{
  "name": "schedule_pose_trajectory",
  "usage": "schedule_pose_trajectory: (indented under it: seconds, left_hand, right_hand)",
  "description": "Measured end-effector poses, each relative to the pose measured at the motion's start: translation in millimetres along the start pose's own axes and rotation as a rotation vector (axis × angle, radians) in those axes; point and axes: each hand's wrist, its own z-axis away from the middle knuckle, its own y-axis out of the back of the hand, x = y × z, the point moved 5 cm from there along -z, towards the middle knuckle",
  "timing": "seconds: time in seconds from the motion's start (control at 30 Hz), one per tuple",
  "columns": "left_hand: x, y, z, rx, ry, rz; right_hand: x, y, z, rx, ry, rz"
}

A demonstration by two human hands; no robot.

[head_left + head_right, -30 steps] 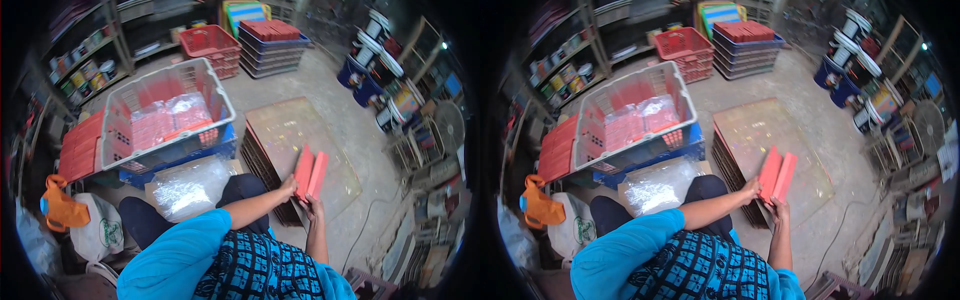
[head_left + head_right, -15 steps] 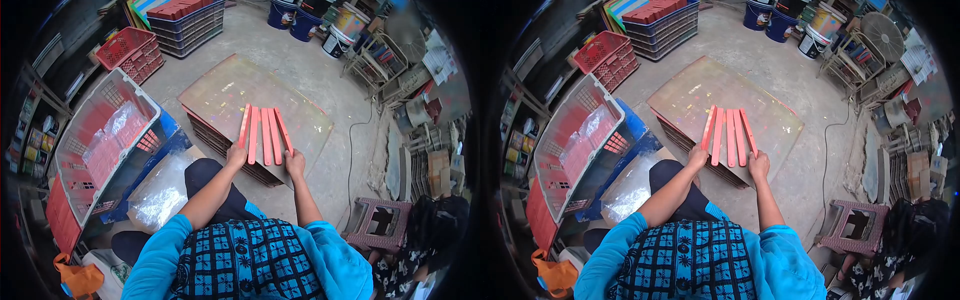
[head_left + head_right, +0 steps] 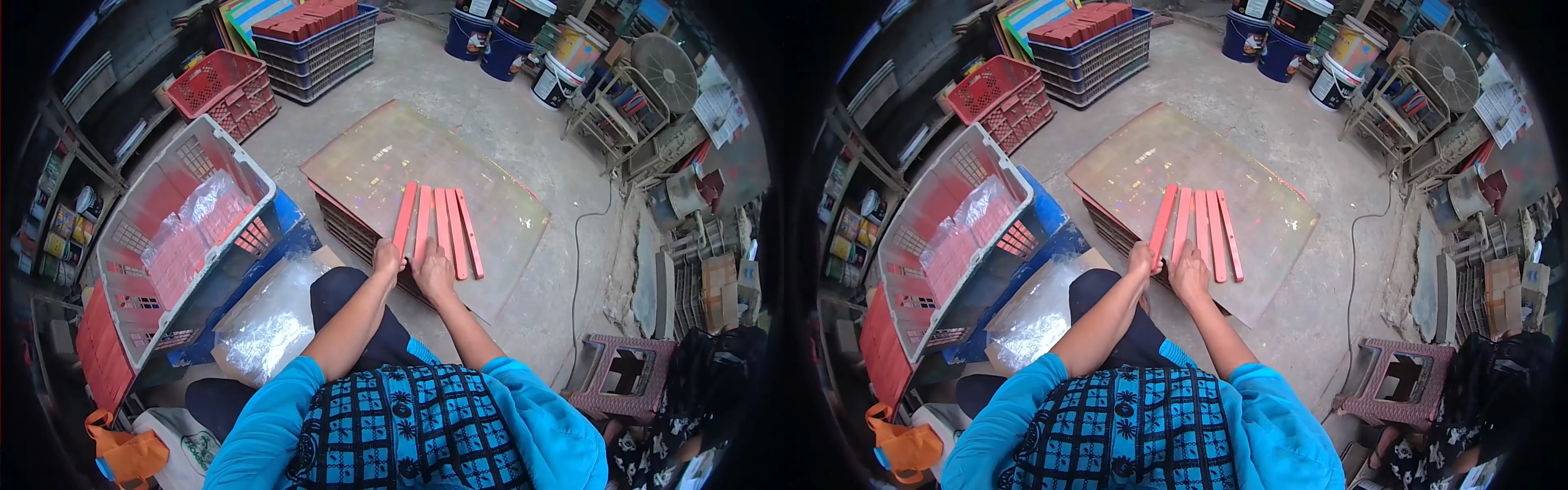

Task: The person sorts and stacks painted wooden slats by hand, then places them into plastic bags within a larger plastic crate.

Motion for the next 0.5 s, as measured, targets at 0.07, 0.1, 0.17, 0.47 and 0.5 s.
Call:
schedule_pose_trajectory:
  seconds: [0.07,0.1,0.17,0.47,0.5]
  left_hand:
    - [7.6,0.1,9.9,-0.022,0.062,0.051]
    - [15.3,-0.7,16.8,-0.1,0.124,-0.018]
    - [6.9,-2.0,4.7,-0.108,0.09,-0.161]
    - [3.4,-17.0,-0.3,-0.117,-0.434,-0.876]
    - [22.2,-18.3,24.7,-0.097,-0.387,-0.811]
  right_hand:
    - [7.3,-12.2,-7.0,0.003,-0.043,0.009]
    - [10.8,-15.3,-12.3,-0.05,-0.079,-0.018]
    - [14.7,-15.5,-13.1,-0.033,-0.077,-0.014]
    - [20.3,-9.3,-17.3,0.03,-0.056,-0.225]
    - [22.7,-12.3,-17.5,0.112,0.021,-0.235]
